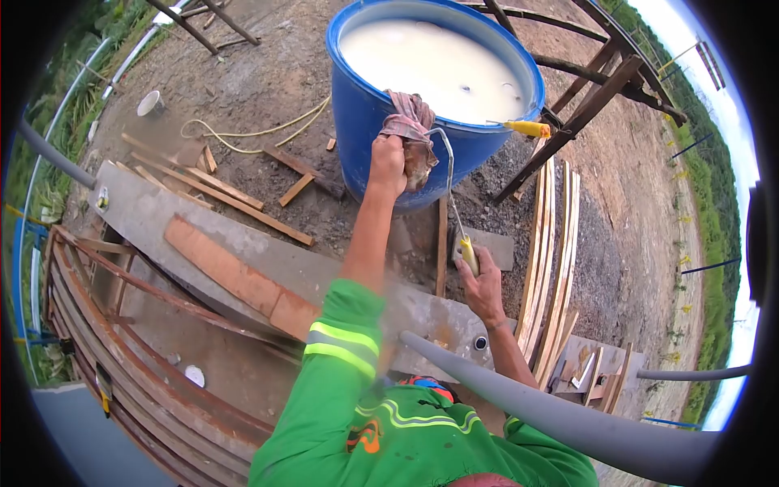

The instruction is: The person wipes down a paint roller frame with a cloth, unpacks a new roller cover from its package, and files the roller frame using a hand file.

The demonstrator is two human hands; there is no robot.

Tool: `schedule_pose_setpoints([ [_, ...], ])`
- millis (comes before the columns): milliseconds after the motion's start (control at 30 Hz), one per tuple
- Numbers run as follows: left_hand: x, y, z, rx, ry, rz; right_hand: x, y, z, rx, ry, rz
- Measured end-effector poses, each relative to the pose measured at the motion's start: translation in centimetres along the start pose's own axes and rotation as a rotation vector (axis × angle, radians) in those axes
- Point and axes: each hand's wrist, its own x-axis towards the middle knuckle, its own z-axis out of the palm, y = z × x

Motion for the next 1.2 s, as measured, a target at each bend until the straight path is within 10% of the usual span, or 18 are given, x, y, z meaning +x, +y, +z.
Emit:
schedule_pose_setpoints([
  [367, -2.1, -0.1, 0.8, -0.063, -0.39, 0.026, 2.2, -0.7, 1.7, 0.359, -0.138, 0.224],
  [600, -0.7, -0.5, 1.2, 0.013, -0.205, 0.108, 2.6, -1.1, 3.7, 0.36, -0.24, 0.189],
  [1000, -1.5, -0.6, 1.0, -0.315, -0.297, -0.056, 1.7, 0.1, 3.1, 1.705, -0.748, 0.508],
  [1200, -1.1, 1.1, -0.1, -0.128, -0.384, -0.064, 2.6, -0.4, 2.6, 1.61, -0.752, 0.499],
])
